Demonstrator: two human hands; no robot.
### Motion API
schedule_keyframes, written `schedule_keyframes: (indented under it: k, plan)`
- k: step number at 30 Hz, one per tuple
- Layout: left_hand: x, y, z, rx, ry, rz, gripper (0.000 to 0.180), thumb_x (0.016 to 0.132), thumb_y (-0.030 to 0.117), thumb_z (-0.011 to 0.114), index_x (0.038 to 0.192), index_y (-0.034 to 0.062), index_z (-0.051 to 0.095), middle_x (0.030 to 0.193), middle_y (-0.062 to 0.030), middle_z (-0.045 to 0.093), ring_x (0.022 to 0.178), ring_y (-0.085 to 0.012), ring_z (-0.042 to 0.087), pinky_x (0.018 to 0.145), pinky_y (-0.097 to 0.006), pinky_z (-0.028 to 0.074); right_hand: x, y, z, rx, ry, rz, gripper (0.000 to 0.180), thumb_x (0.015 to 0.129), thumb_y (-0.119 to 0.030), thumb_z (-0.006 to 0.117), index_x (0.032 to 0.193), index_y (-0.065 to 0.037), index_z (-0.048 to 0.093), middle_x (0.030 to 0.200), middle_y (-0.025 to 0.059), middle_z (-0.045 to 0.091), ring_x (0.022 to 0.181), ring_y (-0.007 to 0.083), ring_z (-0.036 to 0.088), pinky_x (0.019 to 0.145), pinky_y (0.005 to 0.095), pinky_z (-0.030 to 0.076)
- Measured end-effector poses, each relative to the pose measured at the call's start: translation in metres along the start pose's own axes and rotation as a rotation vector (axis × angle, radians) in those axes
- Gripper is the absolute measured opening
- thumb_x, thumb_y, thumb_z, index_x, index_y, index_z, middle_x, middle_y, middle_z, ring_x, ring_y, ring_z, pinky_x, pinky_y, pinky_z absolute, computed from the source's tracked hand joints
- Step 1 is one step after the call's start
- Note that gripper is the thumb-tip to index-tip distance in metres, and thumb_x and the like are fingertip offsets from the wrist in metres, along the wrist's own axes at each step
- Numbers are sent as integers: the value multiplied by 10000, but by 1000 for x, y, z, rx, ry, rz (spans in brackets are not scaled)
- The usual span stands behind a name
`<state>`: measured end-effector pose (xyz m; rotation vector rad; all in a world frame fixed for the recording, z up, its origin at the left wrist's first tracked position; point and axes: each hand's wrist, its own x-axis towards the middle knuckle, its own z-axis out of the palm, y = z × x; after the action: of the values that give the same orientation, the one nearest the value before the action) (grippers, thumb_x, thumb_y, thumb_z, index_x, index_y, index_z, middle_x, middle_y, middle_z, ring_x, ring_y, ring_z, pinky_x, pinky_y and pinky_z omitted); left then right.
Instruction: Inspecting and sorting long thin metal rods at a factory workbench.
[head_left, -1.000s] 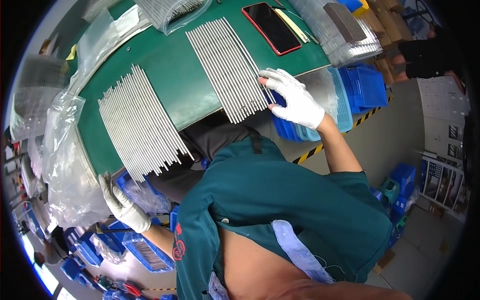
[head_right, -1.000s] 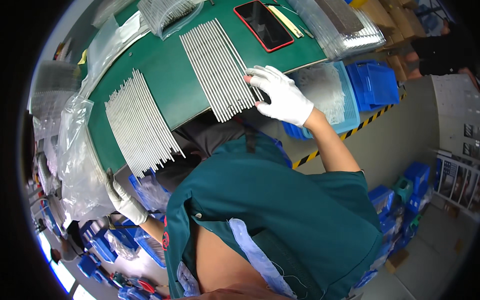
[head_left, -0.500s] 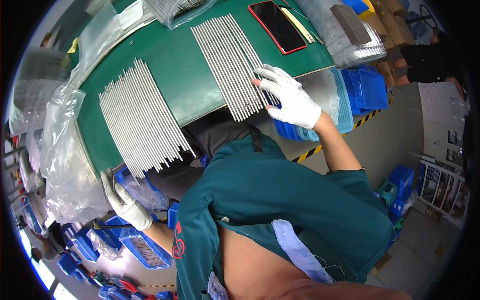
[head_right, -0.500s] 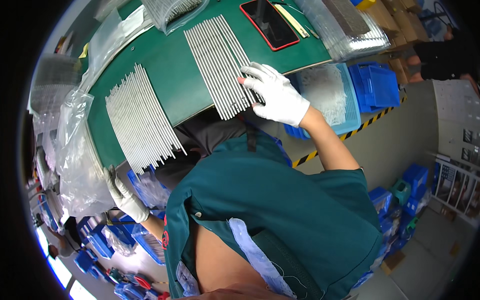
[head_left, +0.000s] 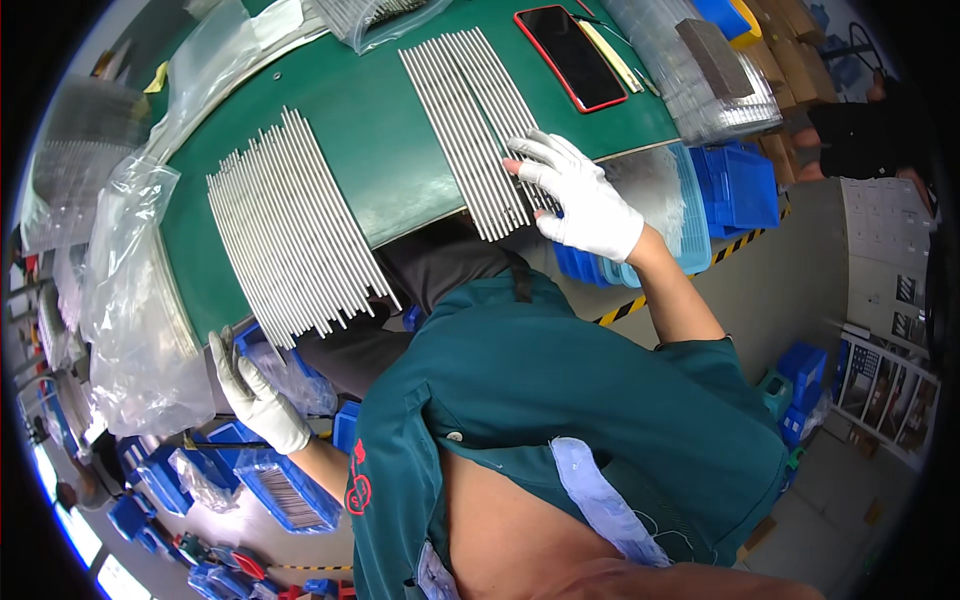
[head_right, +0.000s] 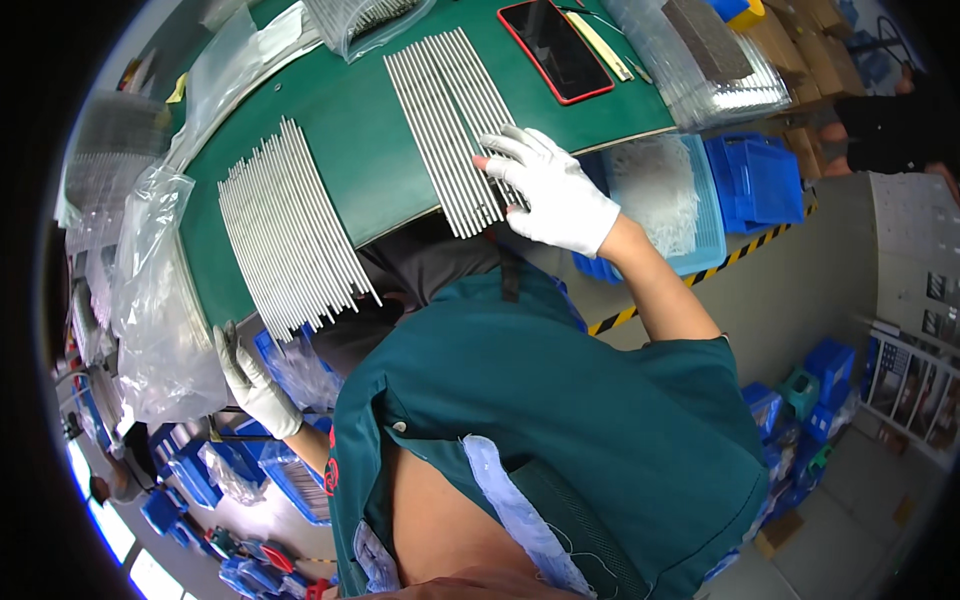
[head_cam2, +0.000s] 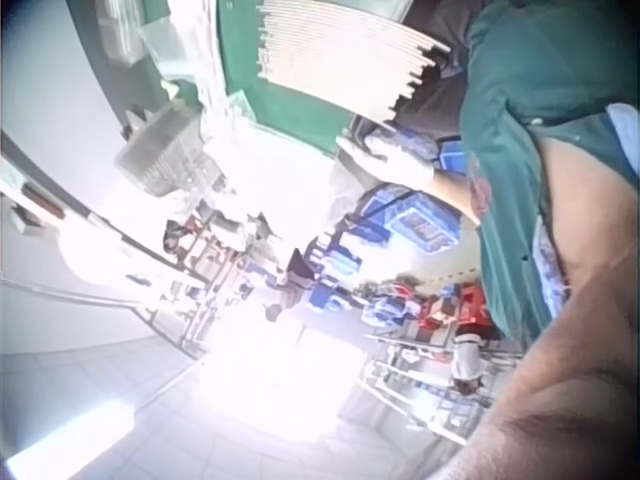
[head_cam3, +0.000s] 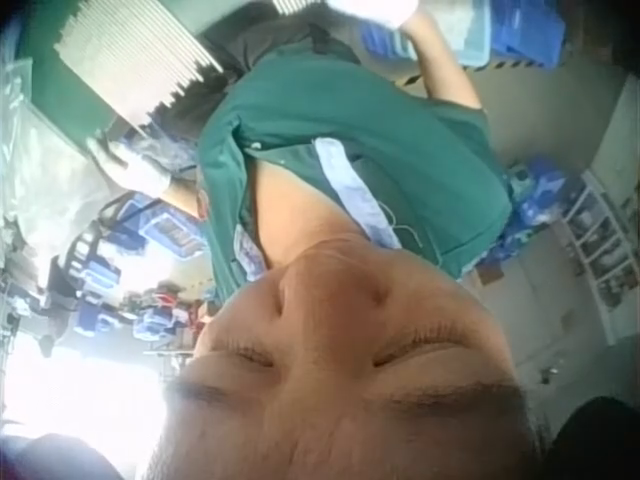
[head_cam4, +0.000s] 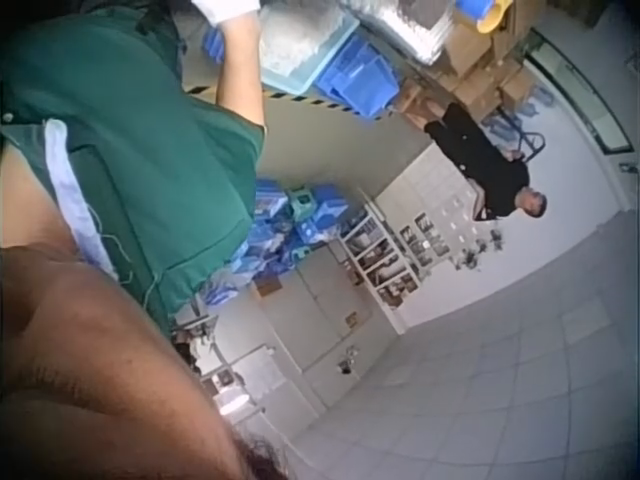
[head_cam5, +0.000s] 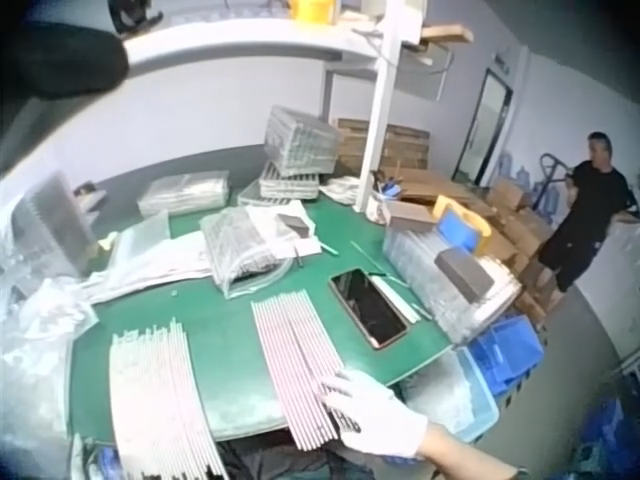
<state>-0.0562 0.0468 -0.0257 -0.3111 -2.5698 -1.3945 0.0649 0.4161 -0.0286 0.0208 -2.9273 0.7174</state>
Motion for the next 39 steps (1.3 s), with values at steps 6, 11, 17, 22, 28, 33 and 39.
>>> schedule_keyframes:
  k: [6,11,17,22,28,33,39]
  plan:
    - [0,-2,0,-36,0,3,384,904,128,422,1261,-6,383,1216,-138,472,1114,-213,451,974,-312,310,5,-6,2,-11,-44,8,563,665,-175,543,1214,-103,442,1290,131,377,1228,328,299,1040,418,202]
    - [-1,-4,0,8,3,22,373,920,163,406,1263,18,390,1198,-124,498,1087,-186,466,967,-296,325,6,-8,2,-26,-52,8,568,659,-174,553,1211,-93,441,1289,129,378,1222,324,304,1035,412,214]
    - [-1,-3,-1,-11,-2,-7,376,899,107,422,1257,-5,389,1212,-132,476,1109,-208,454,968,-310,312,10,-13,6,-1,-59,-25,563,656,-172,541,1205,-88,442,1290,126,375,1222,321,303,1034,415,215]
    - [-2,-4,-1,0,18,-17,368,898,105,427,1249,-6,401,1209,-129,480,1102,-206,460,964,-305,320,10,-12,6,-41,-76,-30,572,661,-200,557,1209,-85,436,1291,126,373,1227,321,297,1035,419,210]
    - [-3,-9,-2,40,56,1,353,906,122,423,1236,-5,421,1192,-120,499,1080,-193,474,956,-292,333,16,-20,10,-32,-81,-49,598,640,-155,565,1219,-95,424,1293,123,369,1231,323,288,1033,421,219]
    - [-5,-9,-3,45,67,2,350,913,141,416,1235,3,427,1186,-116,508,1072,-184,477,956,-288,333,16,-20,13,-54,-47,-88,561,646,-182,590,1173,-62,441,1241,145,406,1184,331,336,1006,423,242]
    - [-4,-7,0,-3,57,-15,356,897,113,441,1228,-16,426,1206,-116,486,1090,-199,467,955,-298,328,21,-27,16,-4,-31,-83,574,649,-183,590,1189,-63,435,1248,148,402,1193,332,331,1005,424,239]
